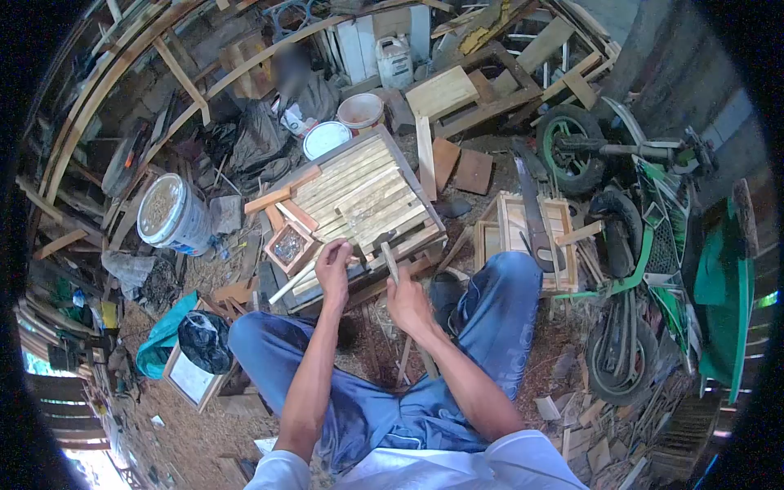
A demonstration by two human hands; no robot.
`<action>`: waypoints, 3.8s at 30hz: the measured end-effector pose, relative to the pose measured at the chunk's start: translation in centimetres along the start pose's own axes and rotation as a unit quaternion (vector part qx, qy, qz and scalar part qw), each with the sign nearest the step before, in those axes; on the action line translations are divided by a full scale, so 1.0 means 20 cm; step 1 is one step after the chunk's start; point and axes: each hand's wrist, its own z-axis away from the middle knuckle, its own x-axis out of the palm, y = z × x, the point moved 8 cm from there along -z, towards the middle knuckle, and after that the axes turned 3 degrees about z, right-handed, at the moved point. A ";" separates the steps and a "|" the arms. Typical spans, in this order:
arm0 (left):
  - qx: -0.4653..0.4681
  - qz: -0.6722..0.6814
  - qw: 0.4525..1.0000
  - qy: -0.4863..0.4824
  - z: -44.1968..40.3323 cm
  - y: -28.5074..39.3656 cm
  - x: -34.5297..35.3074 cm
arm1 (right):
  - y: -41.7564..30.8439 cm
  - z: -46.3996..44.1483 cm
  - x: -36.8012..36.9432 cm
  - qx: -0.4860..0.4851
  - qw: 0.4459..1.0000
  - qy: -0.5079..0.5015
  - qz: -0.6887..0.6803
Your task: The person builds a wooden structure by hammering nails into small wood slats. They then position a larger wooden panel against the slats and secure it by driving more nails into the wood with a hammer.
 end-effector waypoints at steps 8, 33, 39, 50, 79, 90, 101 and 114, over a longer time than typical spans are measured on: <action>-0.003 -0.079 0.996 -0.031 0.03 0.00 0.03 | -0.02 0.01 -0.01 -0.016 0.999 0.018 -0.025; 0.044 -0.178 0.981 -0.067 0.06 0.02 0.08 | -0.03 0.02 -0.02 -0.004 1.000 0.007 -0.028; 0.071 -0.178 0.980 -0.061 0.06 0.03 0.09 | -0.03 0.02 -0.02 -0.005 0.999 0.007 -0.031; 0.086 -0.231 0.966 -0.077 0.09 0.12 0.14 | -0.03 0.03 -0.02 0.011 0.999 0.000 -0.034; 0.243 -0.184 0.952 -0.021 0.17 0.19 0.11 | -0.31 0.03 -0.10 -0.114 0.984 -0.023 0.134; 0.246 -0.180 0.952 -0.015 0.17 0.18 0.10 | -0.38 0.04 -0.13 -0.113 0.985 0.033 0.123; 0.254 -0.202 0.946 -0.005 0.17 0.17 0.11 | -0.28 0.00 -0.06 -0.114 0.979 -0.012 0.171; 0.239 -0.174 0.955 -0.016 0.17 0.16 0.11 | -0.37 0.04 -0.10 -0.093 0.988 -0.004 0.122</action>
